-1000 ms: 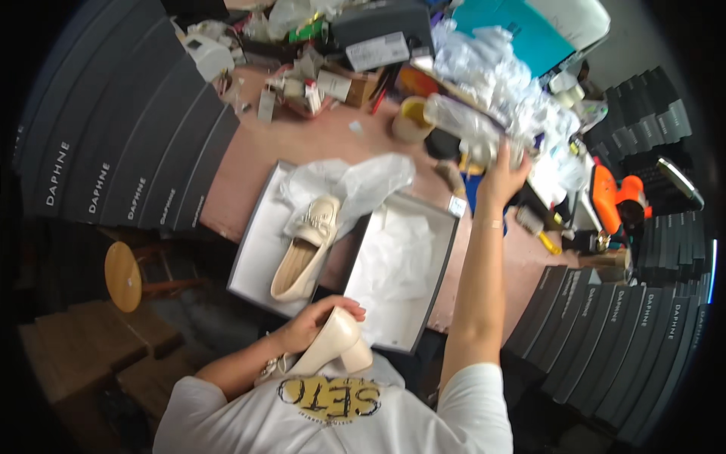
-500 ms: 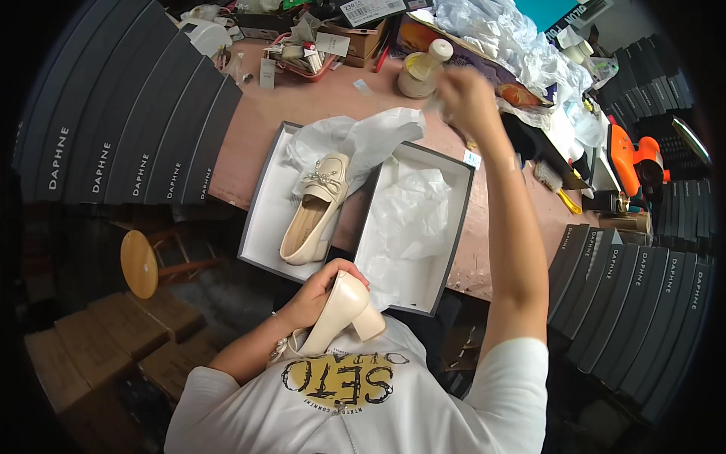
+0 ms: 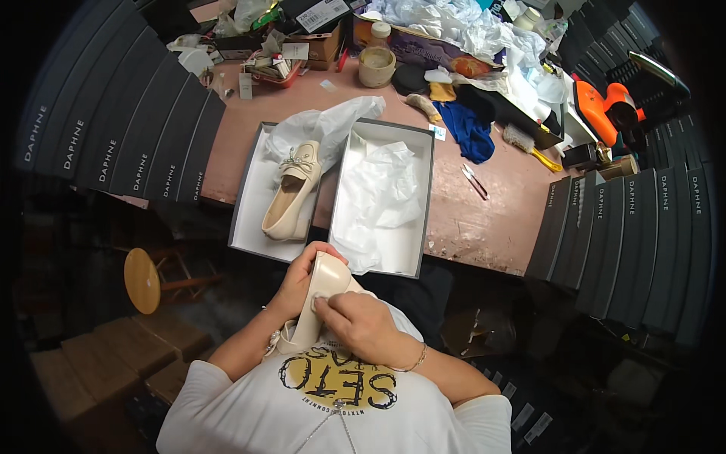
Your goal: Inspecting and cleaning individual shoes before carefully packing them into shoe boxes with tissue paper.
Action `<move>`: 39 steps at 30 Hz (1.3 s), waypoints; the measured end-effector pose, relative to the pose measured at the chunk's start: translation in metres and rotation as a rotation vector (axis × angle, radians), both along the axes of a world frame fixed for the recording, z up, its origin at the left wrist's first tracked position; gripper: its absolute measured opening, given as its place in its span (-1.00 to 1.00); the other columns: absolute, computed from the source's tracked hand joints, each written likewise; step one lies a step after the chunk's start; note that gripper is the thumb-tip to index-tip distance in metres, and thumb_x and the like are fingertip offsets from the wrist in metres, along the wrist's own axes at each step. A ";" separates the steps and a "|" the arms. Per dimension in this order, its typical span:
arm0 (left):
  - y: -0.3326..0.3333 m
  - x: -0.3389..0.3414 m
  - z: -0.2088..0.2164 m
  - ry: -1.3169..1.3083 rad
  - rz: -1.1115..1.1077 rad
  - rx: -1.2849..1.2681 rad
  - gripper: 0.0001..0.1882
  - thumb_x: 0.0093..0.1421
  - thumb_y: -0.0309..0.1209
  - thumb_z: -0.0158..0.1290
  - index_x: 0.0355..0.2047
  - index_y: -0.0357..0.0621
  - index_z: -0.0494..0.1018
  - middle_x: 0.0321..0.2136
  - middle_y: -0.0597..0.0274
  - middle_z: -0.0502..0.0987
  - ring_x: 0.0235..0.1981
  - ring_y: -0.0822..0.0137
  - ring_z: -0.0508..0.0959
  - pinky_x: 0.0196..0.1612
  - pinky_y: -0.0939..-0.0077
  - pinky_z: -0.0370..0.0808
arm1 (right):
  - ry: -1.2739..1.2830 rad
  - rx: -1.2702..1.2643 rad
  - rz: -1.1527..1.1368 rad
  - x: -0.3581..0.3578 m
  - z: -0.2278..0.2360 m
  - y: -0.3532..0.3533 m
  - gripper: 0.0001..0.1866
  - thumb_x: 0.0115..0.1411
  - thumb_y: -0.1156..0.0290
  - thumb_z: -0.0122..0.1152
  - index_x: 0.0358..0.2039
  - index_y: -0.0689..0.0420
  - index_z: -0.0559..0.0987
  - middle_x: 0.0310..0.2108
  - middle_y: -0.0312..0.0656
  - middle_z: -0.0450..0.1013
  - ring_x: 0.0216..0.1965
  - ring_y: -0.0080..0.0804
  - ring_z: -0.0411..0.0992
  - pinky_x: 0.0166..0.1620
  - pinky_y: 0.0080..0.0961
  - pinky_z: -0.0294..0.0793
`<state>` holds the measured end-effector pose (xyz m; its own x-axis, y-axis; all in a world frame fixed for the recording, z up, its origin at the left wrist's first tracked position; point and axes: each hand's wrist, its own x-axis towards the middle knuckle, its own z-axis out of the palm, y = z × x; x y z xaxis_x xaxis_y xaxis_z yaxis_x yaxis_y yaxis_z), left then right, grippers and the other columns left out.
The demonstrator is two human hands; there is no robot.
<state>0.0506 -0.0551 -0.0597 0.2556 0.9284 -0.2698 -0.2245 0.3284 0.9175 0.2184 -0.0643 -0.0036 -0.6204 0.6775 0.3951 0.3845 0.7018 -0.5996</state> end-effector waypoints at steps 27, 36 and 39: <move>-0.001 0.001 0.014 0.056 -0.018 0.022 -0.66 0.08 -0.44 0.18 -0.15 -0.13 0.34 -0.22 0.26 0.50 -0.19 0.49 0.47 -0.08 0.58 0.43 | 0.072 -0.059 -0.107 -0.006 -0.003 0.030 -0.62 -0.21 0.47 0.30 -0.26 0.07 0.58 -0.49 -0.27 0.38 -0.52 -0.29 0.42 -0.48 -0.42 0.43; -0.008 0.003 0.006 0.024 -0.010 0.001 -0.64 0.07 -0.47 0.20 -0.15 -0.13 0.34 -0.20 0.26 0.51 -0.20 0.48 0.48 -0.11 0.57 0.45 | -0.008 -0.026 -0.020 -0.001 0.001 0.015 -0.62 -0.18 0.43 0.29 -0.24 0.06 0.57 -0.46 -0.27 0.40 -0.50 -0.31 0.43 -0.46 -0.44 0.42; -0.003 0.001 0.009 0.092 -0.027 0.027 -0.67 0.11 -0.47 0.17 -0.14 -0.12 0.33 -0.21 0.26 0.51 -0.19 0.49 0.47 -0.09 0.59 0.44 | -0.007 0.002 0.039 -0.002 -0.002 0.001 -0.64 -0.16 0.44 0.28 -0.24 0.06 0.56 -0.48 -0.27 0.38 -0.49 -0.31 0.43 -0.46 -0.43 0.42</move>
